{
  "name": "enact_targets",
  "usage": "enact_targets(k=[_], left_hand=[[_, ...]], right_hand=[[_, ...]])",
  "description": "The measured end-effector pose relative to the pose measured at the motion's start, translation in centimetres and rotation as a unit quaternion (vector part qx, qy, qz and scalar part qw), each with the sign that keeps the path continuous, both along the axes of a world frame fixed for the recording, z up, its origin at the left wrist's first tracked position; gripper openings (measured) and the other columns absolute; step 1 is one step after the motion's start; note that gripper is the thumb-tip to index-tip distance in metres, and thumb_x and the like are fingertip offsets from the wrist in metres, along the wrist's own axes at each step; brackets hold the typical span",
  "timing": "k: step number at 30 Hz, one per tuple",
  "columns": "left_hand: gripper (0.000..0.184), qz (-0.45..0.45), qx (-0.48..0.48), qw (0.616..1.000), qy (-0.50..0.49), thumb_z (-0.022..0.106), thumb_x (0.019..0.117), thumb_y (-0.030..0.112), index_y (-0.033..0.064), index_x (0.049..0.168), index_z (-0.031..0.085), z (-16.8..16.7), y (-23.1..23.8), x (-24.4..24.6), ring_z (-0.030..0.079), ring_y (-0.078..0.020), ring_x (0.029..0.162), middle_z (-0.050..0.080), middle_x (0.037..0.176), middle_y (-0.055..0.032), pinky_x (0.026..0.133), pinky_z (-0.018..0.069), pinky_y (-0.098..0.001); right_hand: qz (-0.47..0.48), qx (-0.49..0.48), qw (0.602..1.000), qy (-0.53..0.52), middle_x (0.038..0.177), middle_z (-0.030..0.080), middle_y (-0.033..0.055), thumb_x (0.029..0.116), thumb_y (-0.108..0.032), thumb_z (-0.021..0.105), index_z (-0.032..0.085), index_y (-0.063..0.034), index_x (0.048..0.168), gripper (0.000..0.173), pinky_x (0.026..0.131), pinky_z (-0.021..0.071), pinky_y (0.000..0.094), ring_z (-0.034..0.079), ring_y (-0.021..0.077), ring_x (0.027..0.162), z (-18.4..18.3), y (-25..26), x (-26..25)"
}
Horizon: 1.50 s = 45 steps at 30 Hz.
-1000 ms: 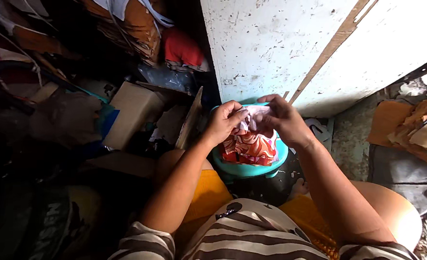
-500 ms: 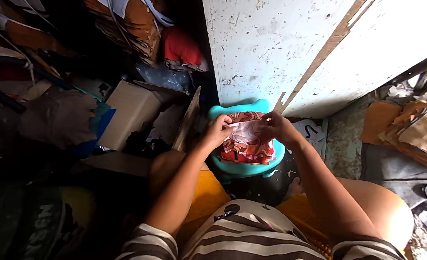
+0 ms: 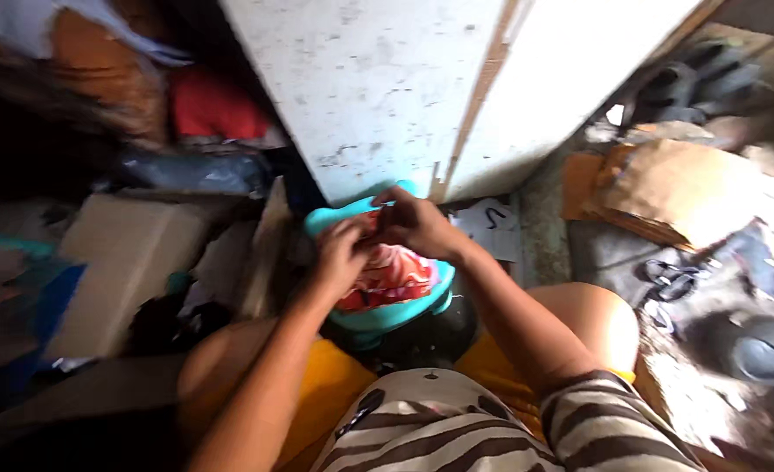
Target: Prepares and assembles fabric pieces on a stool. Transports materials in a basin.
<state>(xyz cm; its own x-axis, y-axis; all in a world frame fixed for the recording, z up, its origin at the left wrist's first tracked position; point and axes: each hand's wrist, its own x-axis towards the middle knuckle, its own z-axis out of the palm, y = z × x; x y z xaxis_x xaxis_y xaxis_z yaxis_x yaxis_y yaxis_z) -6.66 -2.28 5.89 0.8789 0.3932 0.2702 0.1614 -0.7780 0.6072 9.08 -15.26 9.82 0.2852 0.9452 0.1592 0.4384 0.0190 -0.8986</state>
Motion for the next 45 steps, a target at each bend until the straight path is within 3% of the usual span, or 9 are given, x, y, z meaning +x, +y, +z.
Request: enact_targets(k=[3, 7, 11, 21, 25, 32, 35, 39, 45], left_hand=[[0.033, 0.012, -0.080, 0.995, -0.063, 0.078, 0.0886, 0.013, -0.0025, 0.116, 0.068, 0.9, 0.8, -0.6, 0.066, -0.0216, 0.111, 0.070, 0.115, -0.0151, 0.100, 0.0527, -0.0470], [0.040, 0.022, -0.241, 0.962, -0.130, 0.081, 0.0774, 0.000, 0.0068, 0.111, 0.061, 3.1, 0.7, -1.3, 0.066, 0.0011, 0.084, 0.069, 0.096, 0.0045, 0.076, 0.0581, -0.0203], [0.052, -0.019, -0.312, 0.937, -0.157, 0.067, 0.0913, -0.001, 0.0077, 0.140, 0.053, 4.4, 0.1, -1.3, 0.067, -0.0046, 0.110, 0.068, 0.124, 0.0027, 0.097, 0.0564, -0.0264], [0.018, -0.034, -0.404, 0.884, -0.232, 0.046, 0.1054, 0.014, 0.0132, 0.118, 0.059, 4.0, 1.0, -1.3, 0.068, -0.0086, 0.099, 0.069, 0.109, 0.0033, 0.090, 0.0580, -0.0326], [0.014, 0.011, -0.376, 0.905, -0.199, 0.046, 0.1059, 0.014, 0.0120, 0.111, 0.058, 3.9, 1.3, -1.7, 0.067, -0.0056, 0.086, 0.066, 0.096, 0.0047, 0.079, 0.0593, -0.0288], [0.017, 0.005, -0.362, 0.917, -0.168, 0.048, 0.1073, 0.017, 0.0098, 0.103, 0.062, 4.7, 2.4, -2.2, 0.063, -0.0025, 0.088, 0.064, 0.092, 0.0052, 0.086, 0.0548, -0.0262], [0.022, 0.016, -0.308, 0.943, -0.126, 0.048, 0.1080, 0.019, 0.0070, 0.100, 0.064, 4.6, 3.3, -0.9, 0.056, 0.0001, 0.076, 0.059, 0.083, 0.0054, 0.073, 0.0493, -0.0205], [0.032, 0.015, -0.193, 0.980, 0.043, 0.051, 0.1080, 0.027, -0.0006, 0.110, 0.068, 1.0, 4.3, 1.0, 0.064, -0.0220, 0.085, 0.067, 0.092, -0.0138, 0.081, 0.0535, -0.0460], [0.040, 0.014, -0.219, 0.965, 0.141, 0.075, 0.0920, 0.009, -0.0002, 0.128, 0.059, 0.5, 3.6, -0.1, 0.067, -0.0274, 0.093, 0.068, 0.102, -0.0187, 0.088, 0.0543, -0.0473]], right_hand=[[0.006, 0.038, 0.998, -0.058, 0.099, 0.074, 0.0167, 0.0865, 0.005, 0.069, 0.060, 0.0029, 0.128, 0.043, 0.083, 0.0595, 0.0490, 0.073, 0.0261, 0.087, 2.3, 0.3, 0.5], [0.023, 0.080, 0.993, -0.088, 0.101, 0.071, 0.0183, 0.0839, 0.006, 0.072, 0.065, 0.0026, 0.124, 0.041, 0.080, 0.0589, 0.0454, 0.070, 0.0254, 0.085, 5.1, 0.4, 0.8], [0.047, 0.089, 0.987, -0.124, 0.100, 0.072, 0.0131, 0.0921, 0.004, 0.066, 0.066, 0.0003, 0.123, 0.031, 0.081, 0.0591, 0.0403, 0.070, 0.0192, 0.085, 7.8, 0.5, 1.2], [0.044, 0.053, 0.990, -0.120, 0.088, 0.068, 0.0065, 0.0922, 0.003, 0.063, 0.063, -0.0047, 0.129, 0.038, 0.071, 0.0577, 0.0307, 0.064, 0.0108, 0.073, 9.0, -0.7, 2.7], [0.034, 0.024, 0.998, -0.054, 0.092, 0.067, 0.0077, 0.0894, 0.007, 0.062, 0.060, -0.0051, 0.133, 0.045, 0.070, 0.0578, 0.0305, 0.065, 0.0120, 0.075, 7.2, -1.2, 3.0], [0.039, 0.033, 0.990, 0.131, 0.091, 0.066, 0.0074, 0.0912, 0.007, 0.062, 0.060, -0.0041, 0.128, 0.039, 0.066, 0.0604, 0.0288, 0.066, 0.0127, 0.073, 4.2, -2.6, 1.8], [0.007, 0.024, 0.983, 0.179, 0.095, 0.066, 0.0067, 0.0931, 0.005, 0.059, 0.059, -0.0123, 0.130, 0.041, 0.066, 0.0605, 0.0308, 0.065, 0.0128, 0.073, 1.9, -3.6, 0.8], [-0.089, -0.062, 0.962, 0.252, 0.096, 0.068, 0.0125, 0.0962, 0.003, 0.060, 0.053, -0.0058, 0.134, 0.039, 0.071, 0.0616, 0.0418, 0.069, 0.0214, 0.077, -4.1, -3.8, 0.0], [-0.138, -0.171, 0.973, 0.065, 0.095, 0.066, 0.0188, 0.0876, -0.007, 0.078, 0.049, -0.0026, 0.142, 0.062, 0.076, 0.0571, 0.0488, 0.066, 0.0279, 0.079, -6.4, -3.6, -0.7]])
